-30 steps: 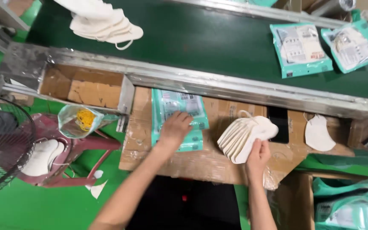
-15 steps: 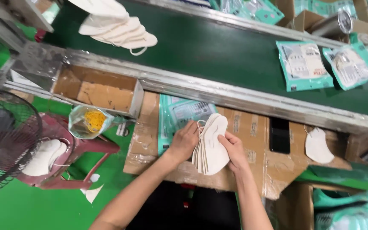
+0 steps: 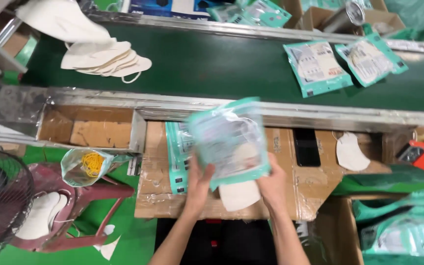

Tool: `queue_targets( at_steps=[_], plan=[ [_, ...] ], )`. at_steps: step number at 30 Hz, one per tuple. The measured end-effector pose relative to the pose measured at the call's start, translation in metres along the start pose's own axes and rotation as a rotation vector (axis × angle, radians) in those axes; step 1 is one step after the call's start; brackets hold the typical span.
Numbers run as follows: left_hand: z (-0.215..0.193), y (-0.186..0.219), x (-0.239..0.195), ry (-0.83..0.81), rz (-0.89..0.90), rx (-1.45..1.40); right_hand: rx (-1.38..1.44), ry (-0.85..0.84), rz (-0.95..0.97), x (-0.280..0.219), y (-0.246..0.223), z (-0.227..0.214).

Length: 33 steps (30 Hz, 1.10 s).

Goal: Tying off bags of masks and then packaging individual masks into plastic sleeves by a conveyor belt.

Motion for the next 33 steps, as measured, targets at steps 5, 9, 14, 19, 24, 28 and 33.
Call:
queue_targets(
  at_steps=[5,9,14,19,24,28,33],
  plan=[
    [0.064,-0.038,-0.037,-0.127,-0.597,-0.562,0.137,0.049,-0.162,0.002,0.015,0.003],
    [0.058,-0.033,-0.04,0.067,-0.716,-0.636,0.759,-0.291,0.234,-0.027,0.032,-0.013],
    [0.105,-0.02,-0.068,-0.235,-0.822,-0.756,0.738,-0.258,0.044,-0.008,0.124,-0.063],
    [0.119,0.023,-0.078,-0.838,-0.492,-0.629,0.418,-0.118,-0.104,-0.005,0.056,-0.091],
    [0.082,0.117,0.01,-0.618,0.323,0.147,-0.561,-0.05,-0.044,-0.032,0.017,-0.132],
    [0.075,0.133,0.047,-0.59,0.281,0.062,-0.746,-0.056,-0.661,-0.06,-0.018,-0.113],
    [0.048,0.065,0.007,-0.306,-0.048,-0.154,-0.503,0.335,-0.808,-0.065,-0.061,-0.087]
  ],
)
Point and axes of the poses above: each hand's wrist, its own x-axis towards the middle knuckle, its own z-axis out of the palm, y = z × x, the point moved 2 cm from there along x, towards the middle knuckle, and after that the axes turned 11 degrees about -y, right-handed, at the moved point
